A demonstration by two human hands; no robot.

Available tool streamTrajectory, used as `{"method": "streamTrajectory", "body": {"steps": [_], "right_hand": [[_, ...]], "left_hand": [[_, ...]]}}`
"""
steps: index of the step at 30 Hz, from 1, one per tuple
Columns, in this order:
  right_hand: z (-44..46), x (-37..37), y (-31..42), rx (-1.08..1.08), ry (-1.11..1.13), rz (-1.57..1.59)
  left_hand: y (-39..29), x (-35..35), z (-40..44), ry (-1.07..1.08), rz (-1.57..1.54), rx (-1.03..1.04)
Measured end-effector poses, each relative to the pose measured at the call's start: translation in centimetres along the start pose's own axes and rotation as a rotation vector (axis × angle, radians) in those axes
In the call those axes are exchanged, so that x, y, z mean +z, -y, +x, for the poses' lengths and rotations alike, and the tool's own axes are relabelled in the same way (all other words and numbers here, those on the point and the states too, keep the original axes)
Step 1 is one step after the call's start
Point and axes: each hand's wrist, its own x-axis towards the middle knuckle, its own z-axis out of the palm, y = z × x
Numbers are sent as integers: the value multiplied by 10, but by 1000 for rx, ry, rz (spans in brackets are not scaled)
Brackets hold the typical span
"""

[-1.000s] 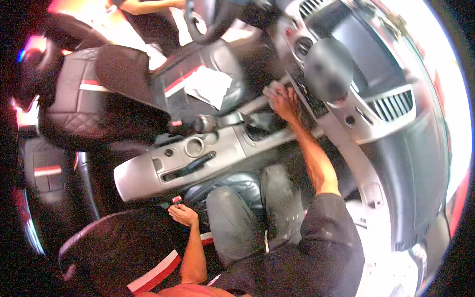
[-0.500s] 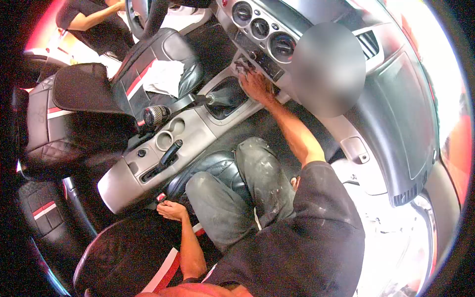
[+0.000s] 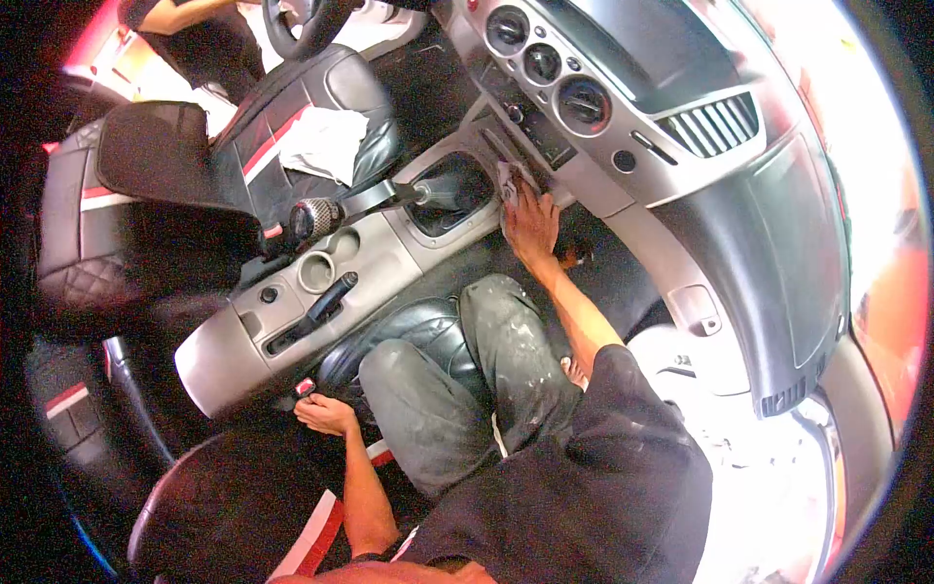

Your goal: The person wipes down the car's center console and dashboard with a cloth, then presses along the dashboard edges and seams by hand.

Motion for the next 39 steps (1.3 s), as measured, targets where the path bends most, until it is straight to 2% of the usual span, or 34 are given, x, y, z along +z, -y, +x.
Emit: {"method": "streamTrajectory", "body": {"steps": [1, 4, 5, 8, 14, 16, 18, 21, 24, 25, 28, 30, 32, 34, 39], "right_hand": [[-2, 0, 4, 27, 42, -9], [-4, 3, 14, 7, -126, 2], [-2, 9, 14, 71, -70, -42], [26, 22, 7, 89, -77, -118], [114, 21, 10, 48, 114, 130], [131, 6, 22, 56, 97, 296], [137, 3, 22, 44, 65, 375], [122, 5, 16, 12, -6, 376], [91, 1, 9, 127, 45, 175], [85, 7, 6, 122, -17, 105], [89, 1, 12, 164, 56, 54], [105, -21, 26, 255, 213, 187], [130, -19, 31, 246, 236, 261], [145, 14, 21, 145, 133, 265], [145, 24, 22, 147, 68, 313]], "left_hand": [[2, -1, -1, 18, -1, 1], [-2, -4, -1, 28, 0, -29], [0, -2, -1, 9, 7, -17], [2, 1, -1, 25, -9, -28], [0, -1, -1, 39, -32, -82], [1, 4, -3, -10, 24, -78], [-4, -3, -1, 43, -4, -101], [-7, -9, -1, 77, -11, -97], [-8, -7, 0, 66, 8, -111], [-9, -6, -1, 63, 15, -122], [-9, -9, -1, 152, -29, -192], [-7, -7, -1, 122, -10, -163], [-6, -4, 0, 93, 1, -142], [-5, -4, -2, 77, 7, -124], [-6, -4, 1, 73, 13, -130]]}}
